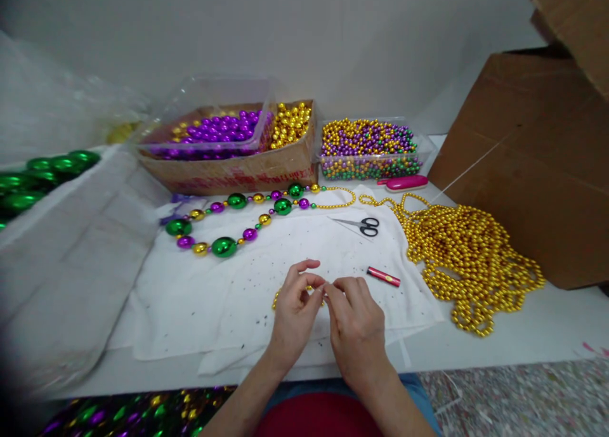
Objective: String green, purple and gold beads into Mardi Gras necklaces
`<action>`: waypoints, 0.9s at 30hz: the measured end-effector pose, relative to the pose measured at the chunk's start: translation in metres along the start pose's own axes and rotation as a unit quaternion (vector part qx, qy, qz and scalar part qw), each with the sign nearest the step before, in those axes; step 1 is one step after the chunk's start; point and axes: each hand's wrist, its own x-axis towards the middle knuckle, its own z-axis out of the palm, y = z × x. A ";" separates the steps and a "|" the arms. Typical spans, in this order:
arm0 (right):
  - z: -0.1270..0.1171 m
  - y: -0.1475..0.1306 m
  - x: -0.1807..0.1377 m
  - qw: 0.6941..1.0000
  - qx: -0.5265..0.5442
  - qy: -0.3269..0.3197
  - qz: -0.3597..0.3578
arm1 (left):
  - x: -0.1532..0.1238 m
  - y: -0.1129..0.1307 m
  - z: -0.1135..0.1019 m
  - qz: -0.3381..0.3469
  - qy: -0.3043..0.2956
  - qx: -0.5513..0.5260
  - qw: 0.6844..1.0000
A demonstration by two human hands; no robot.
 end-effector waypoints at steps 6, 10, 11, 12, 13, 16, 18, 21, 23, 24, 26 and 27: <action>0.001 0.000 0.002 0.999 -0.044 -0.021 -0.005 | -0.007 -0.004 0.002 0.069 0.010 0.054 0.996; 0.003 0.006 0.005 1.000 -0.006 -0.008 0.028 | -0.007 0.001 0.001 0.003 -0.002 -0.012 1.000; 0.003 0.007 0.005 0.999 0.015 -0.005 0.051 | -0.006 0.002 0.000 -0.019 -0.008 -0.040 0.999; 0.003 0.009 0.006 0.996 0.038 -0.005 0.075 | -0.006 0.002 -0.001 -0.038 -0.018 -0.070 0.997; 0.003 0.010 0.006 0.993 0.065 -0.005 0.100 | -0.006 0.003 -0.001 -0.052 -0.029 -0.101 0.993; 0.002 0.010 0.009 0.974 0.156 -0.016 0.161 | -0.005 0.001 -0.003 -0.086 -0.071 -0.180 0.977; 0.001 0.009 0.010 0.959 0.212 -0.022 0.189 | -0.005 0.000 -0.004 -0.112 -0.093 -0.220 0.964; 0.001 0.007 0.010 0.944 0.260 0.000 0.205 | -0.006 0.000 -0.003 -0.154 -0.110 -0.278 0.942; -0.001 0.006 0.009 0.947 0.262 0.010 0.187 | -0.006 0.002 -0.002 -0.176 -0.119 -0.322 0.923; -0.002 0.005 0.008 0.951 0.258 0.008 0.172 | -0.005 0.003 -0.002 -0.184 -0.121 -0.342 0.914; -0.005 0.004 0.005 0.957 0.249 -0.009 0.146 | -0.005 0.004 -0.001 -0.191 -0.117 -0.368 0.902; -0.007 0.003 0.004 0.959 0.246 -0.015 0.141 | -0.005 0.004 0.000 -0.191 -0.112 -0.372 0.901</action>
